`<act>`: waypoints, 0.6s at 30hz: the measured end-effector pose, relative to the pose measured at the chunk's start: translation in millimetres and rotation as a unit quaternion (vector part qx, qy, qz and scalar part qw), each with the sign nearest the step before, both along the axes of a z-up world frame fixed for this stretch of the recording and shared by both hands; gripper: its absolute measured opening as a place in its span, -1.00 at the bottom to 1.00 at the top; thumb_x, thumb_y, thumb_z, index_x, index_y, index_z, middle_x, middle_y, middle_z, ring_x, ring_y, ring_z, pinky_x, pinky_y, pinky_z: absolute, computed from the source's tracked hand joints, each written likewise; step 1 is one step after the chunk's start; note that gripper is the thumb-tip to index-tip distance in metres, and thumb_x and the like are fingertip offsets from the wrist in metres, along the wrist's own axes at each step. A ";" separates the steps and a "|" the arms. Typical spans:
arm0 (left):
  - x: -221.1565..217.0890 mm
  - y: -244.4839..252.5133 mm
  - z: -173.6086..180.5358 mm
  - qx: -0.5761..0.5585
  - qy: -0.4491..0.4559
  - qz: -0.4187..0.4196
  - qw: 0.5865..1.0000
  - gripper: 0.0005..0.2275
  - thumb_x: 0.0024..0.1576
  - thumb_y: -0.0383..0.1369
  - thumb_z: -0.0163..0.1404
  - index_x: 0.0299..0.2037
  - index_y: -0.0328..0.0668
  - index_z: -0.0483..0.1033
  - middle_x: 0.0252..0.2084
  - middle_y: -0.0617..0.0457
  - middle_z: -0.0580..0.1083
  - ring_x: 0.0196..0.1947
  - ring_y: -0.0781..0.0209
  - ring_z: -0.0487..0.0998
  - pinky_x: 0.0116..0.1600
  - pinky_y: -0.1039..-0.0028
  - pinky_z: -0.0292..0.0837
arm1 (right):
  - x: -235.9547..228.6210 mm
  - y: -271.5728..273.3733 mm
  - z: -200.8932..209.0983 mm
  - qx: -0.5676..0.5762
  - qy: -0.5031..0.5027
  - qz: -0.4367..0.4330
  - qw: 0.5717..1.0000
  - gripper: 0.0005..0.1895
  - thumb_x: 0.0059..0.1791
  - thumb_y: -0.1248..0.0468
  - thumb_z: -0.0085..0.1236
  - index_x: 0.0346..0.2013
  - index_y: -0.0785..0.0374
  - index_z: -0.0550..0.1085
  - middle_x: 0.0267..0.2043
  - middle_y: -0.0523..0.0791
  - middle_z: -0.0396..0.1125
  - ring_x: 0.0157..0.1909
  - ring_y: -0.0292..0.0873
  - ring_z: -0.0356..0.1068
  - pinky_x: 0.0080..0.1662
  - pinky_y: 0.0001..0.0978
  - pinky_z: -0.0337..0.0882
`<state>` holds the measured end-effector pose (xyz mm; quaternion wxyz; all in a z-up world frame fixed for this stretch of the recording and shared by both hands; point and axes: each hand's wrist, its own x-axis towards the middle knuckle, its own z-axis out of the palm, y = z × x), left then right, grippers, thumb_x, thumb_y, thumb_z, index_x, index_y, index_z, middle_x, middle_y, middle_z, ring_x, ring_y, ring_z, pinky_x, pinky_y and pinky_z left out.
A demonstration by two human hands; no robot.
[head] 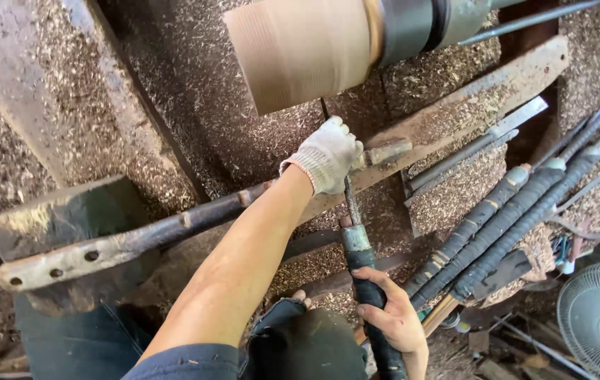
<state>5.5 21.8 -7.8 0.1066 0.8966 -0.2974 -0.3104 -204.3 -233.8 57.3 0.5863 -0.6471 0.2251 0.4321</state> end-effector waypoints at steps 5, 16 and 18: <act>0.3 16.3 47.8 -0.022 0.008 0.024 0.999 -0.68 -0.04 -0.22 0.22 -0.10 -0.06 0.55 -0.15 0.10 0.55 0.02 0.18 0.49 0.19 0.45 0.23 | -2.4 16.8 5.3 -0.007 0.001 -0.001 1.000 -0.34 -0.20 0.53 0.19 0.22 0.26 0.40 -0.36 -0.13 0.30 -0.47 -0.34 0.29 -0.41 -0.49 0.32; -14.7 -26.0 -12.3 -0.068 0.153 0.352 0.921 -0.63 0.34 -0.38 -0.17 0.34 -0.12 0.14 0.11 -0.25 0.43 -0.10 -0.17 0.57 0.02 0.12 0.54 | 57.5 11.3 50.5 -0.021 0.039 0.107 0.993 -0.33 -0.15 0.46 0.16 0.29 0.14 0.38 -0.38 -0.23 0.25 -0.49 -0.37 0.25 -0.43 -0.52 0.30; -13.5 -29.2 2.4 -0.048 0.179 0.333 0.924 -0.67 0.37 -0.40 -0.21 0.32 -0.16 0.17 0.10 -0.25 0.46 -0.08 -0.14 0.59 0.04 0.17 0.58 | 61.5 7.5 51.9 -0.043 0.058 0.119 0.990 -0.31 -0.16 0.45 0.15 0.28 0.10 0.38 -0.45 -0.22 0.22 -0.53 -0.35 0.25 -0.46 -0.50 0.30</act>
